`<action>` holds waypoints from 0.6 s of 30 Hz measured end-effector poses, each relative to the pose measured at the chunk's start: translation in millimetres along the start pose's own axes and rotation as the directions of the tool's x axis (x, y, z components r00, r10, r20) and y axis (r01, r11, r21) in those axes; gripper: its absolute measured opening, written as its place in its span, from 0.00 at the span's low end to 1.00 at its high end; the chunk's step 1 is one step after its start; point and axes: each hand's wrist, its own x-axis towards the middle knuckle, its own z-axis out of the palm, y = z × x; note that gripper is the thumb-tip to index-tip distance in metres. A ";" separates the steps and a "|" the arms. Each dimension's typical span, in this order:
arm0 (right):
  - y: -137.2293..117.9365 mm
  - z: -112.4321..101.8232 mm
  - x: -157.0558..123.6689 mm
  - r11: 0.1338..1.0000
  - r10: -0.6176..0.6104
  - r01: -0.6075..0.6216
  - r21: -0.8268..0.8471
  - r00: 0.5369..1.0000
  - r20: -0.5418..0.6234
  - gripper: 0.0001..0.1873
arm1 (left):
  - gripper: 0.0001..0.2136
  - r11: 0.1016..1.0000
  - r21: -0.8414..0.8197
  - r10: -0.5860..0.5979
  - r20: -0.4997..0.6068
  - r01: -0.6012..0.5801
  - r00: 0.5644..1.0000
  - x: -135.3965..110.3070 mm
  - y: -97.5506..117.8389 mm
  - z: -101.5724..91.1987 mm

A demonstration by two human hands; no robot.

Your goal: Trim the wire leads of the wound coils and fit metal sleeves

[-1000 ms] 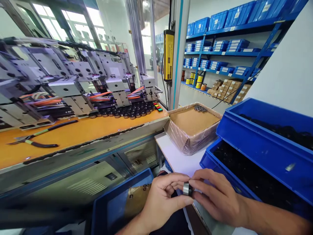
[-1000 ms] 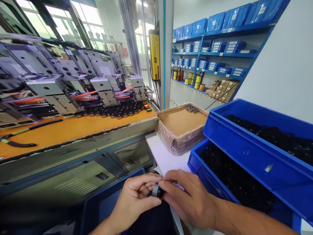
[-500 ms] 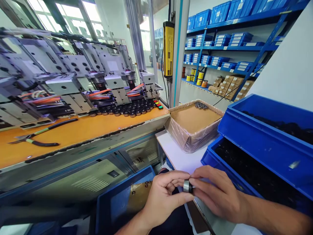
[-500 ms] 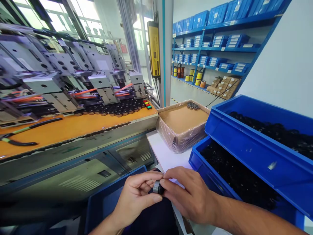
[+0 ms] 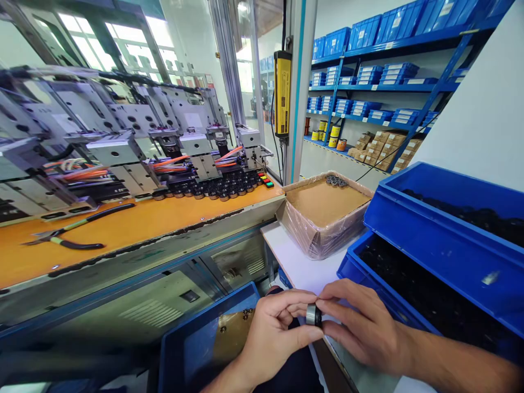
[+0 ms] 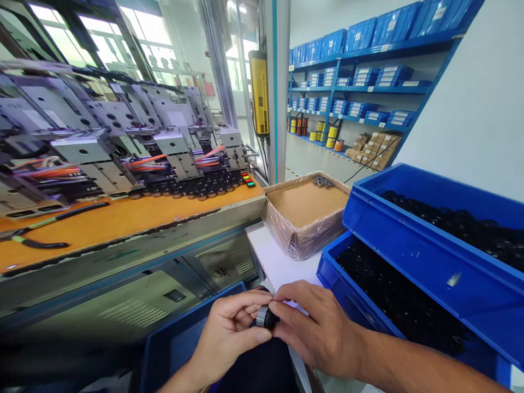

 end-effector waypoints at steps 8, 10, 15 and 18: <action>-0.9 -0.4 1.4 1.000 0.014 -0.014 0.004 1.000 -0.021 0.11 | 0.18 1.000 0.010 -0.004 0.002 0.004 1.000 1.3 -1.7 0.0; -1.1 -1.1 1.9 1.000 0.004 -0.004 0.002 1.000 -0.020 0.10 | 0.19 1.000 0.009 -0.002 0.004 0.002 1.000 1.4 -2.2 -0.1; -1.1 -1.5 1.2 1.000 0.017 -0.017 -0.004 1.000 -0.002 0.10 | 0.19 1.000 0.004 -0.003 0.014 0.003 1.000 1.3 -2.3 -1.1; -1.0 -1.4 1.6 1.000 -0.001 0.001 -0.003 1.000 -0.008 0.10 | 0.19 1.000 0.011 -0.010 0.011 0.010 1.000 1.2 -2.7 -2.2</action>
